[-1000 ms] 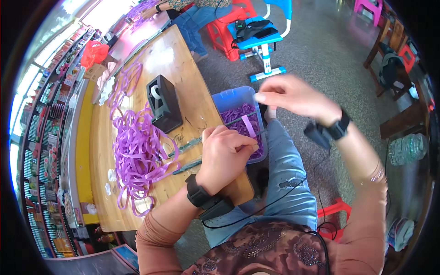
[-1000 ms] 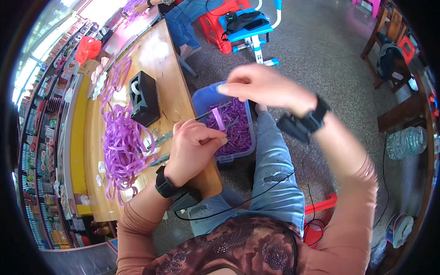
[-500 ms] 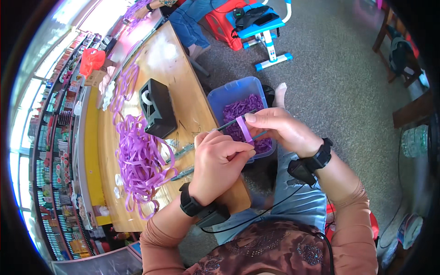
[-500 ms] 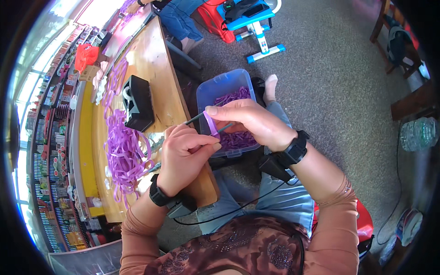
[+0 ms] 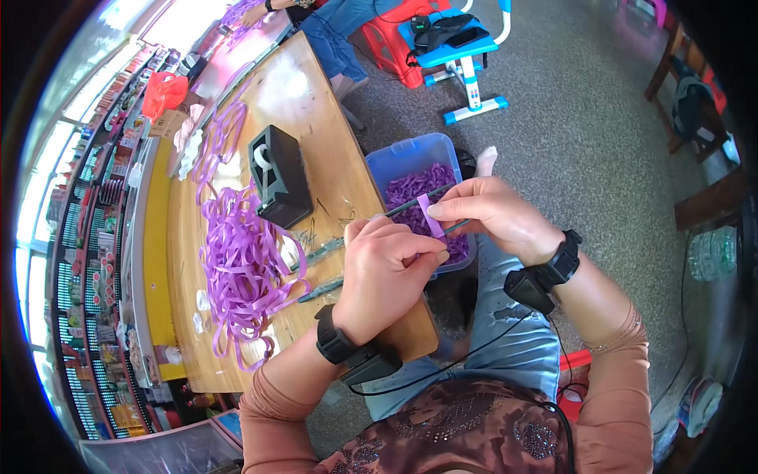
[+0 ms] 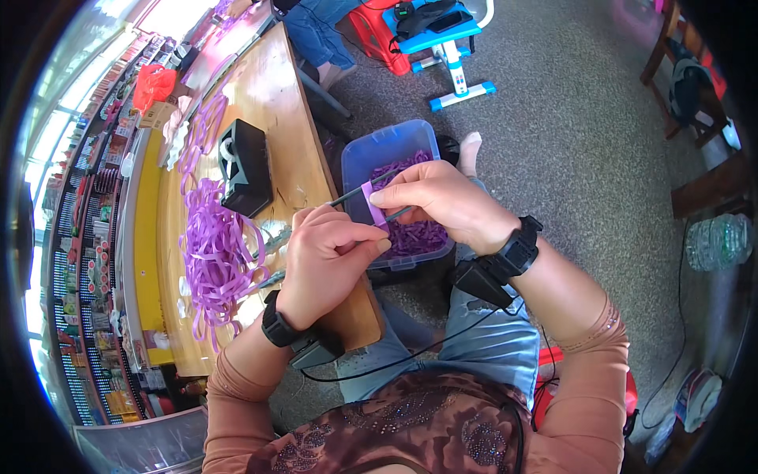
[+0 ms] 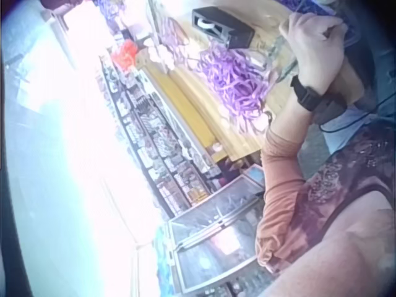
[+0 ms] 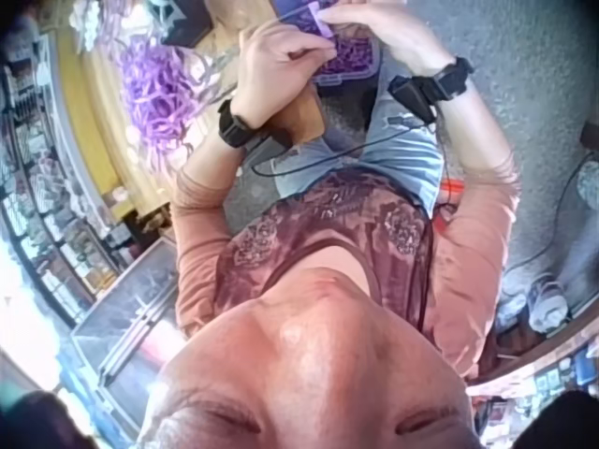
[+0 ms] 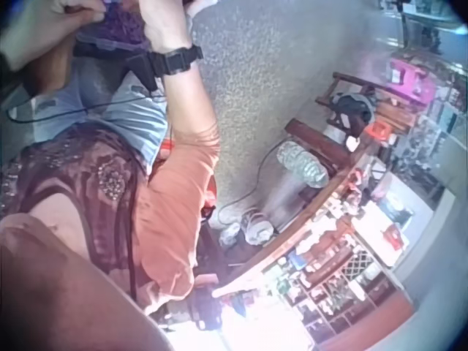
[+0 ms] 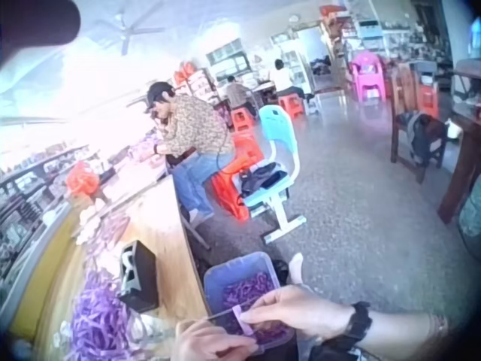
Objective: Assembling small identification tags onto purple ribbons and placing them into a storage bin.
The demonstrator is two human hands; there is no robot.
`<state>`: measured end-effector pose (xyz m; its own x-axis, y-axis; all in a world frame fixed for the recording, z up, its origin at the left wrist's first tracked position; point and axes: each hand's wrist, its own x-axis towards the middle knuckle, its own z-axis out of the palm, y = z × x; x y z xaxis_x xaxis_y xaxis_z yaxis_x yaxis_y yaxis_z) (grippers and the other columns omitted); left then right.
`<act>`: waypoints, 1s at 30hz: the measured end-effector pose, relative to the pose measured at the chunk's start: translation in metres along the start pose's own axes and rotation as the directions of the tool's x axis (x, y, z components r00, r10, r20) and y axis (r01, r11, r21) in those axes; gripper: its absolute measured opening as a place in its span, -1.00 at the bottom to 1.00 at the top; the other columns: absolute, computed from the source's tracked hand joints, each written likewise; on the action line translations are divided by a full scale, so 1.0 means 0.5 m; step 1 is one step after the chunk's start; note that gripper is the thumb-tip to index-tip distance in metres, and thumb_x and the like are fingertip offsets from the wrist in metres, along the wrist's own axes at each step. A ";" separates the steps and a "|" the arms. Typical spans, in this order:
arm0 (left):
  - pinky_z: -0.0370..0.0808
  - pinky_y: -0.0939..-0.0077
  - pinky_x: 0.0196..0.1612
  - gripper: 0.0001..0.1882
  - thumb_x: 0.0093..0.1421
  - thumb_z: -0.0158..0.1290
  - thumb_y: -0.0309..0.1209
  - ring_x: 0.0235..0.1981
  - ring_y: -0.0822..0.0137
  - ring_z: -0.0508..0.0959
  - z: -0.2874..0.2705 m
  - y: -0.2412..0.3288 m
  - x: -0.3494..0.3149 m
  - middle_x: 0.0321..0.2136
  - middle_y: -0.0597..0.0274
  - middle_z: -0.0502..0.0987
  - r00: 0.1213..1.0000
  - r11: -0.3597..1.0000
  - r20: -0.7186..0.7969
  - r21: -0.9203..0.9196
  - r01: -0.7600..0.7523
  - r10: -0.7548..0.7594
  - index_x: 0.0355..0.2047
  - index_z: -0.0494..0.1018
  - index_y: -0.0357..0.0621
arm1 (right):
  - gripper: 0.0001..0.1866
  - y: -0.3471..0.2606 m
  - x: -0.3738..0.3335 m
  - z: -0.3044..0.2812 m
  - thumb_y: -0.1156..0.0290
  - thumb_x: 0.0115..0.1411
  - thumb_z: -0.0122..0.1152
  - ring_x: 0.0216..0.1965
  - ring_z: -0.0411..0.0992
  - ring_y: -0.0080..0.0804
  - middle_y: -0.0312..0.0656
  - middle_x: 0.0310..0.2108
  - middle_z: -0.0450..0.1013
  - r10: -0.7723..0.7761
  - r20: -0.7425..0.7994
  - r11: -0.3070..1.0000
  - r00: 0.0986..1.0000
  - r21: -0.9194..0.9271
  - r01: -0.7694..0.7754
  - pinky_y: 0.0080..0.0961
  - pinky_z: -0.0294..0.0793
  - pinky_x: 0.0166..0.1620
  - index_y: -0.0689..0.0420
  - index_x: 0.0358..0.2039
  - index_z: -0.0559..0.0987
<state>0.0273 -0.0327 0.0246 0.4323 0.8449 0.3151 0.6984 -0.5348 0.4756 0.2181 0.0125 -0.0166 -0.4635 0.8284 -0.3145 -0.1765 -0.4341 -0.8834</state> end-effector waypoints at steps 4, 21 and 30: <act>0.26 0.43 -0.24 -0.91 -0.10 0.32 -0.45 -0.52 0.38 0.41 0.003 -0.002 0.000 -0.72 0.43 0.37 1.000 1.000 -0.006 -0.009 -0.010 0.010 -0.53 0.64 0.02 | -0.73 0.034 0.003 -0.012 0.25 0.14 0.35 -0.38 0.49 -0.58 -0.28 -0.35 0.55 0.028 0.066 0.960 0.997 0.278 -0.046 -0.57 0.50 -0.18 0.17 -0.26 0.61; 0.27 0.37 -0.20 -0.95 -0.09 0.27 -0.42 -0.50 0.35 0.44 0.002 -0.002 0.002 -0.69 0.44 0.43 1.000 1.000 -0.002 -0.004 0.007 -0.007 -0.57 0.62 0.06 | -0.75 0.132 0.039 0.003 0.27 0.26 0.14 -0.26 0.51 -0.50 -0.30 -0.25 0.54 -0.115 0.275 0.774 0.954 0.627 -0.087 -0.45 0.50 -0.11 0.08 -0.10 0.54; 0.29 0.40 -0.21 -0.93 -0.08 0.30 -0.42 -0.50 0.36 0.43 0.003 -0.004 0.000 -0.70 0.43 0.40 0.999 1.000 -0.024 -0.008 -0.023 0.023 -0.54 0.63 0.04 | -0.70 0.178 0.059 0.024 0.27 0.30 0.00 -0.17 0.52 -0.38 -0.24 -0.17 0.54 -0.190 0.357 0.601 0.915 0.779 -0.179 -0.36 0.50 -0.07 0.10 -0.05 0.53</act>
<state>0.0267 -0.0317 0.0226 0.4346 0.8317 0.3455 0.6837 -0.5544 0.4746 0.1784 -0.0057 -0.1005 -0.7002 0.7139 0.0047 -0.6996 -0.6848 -0.2042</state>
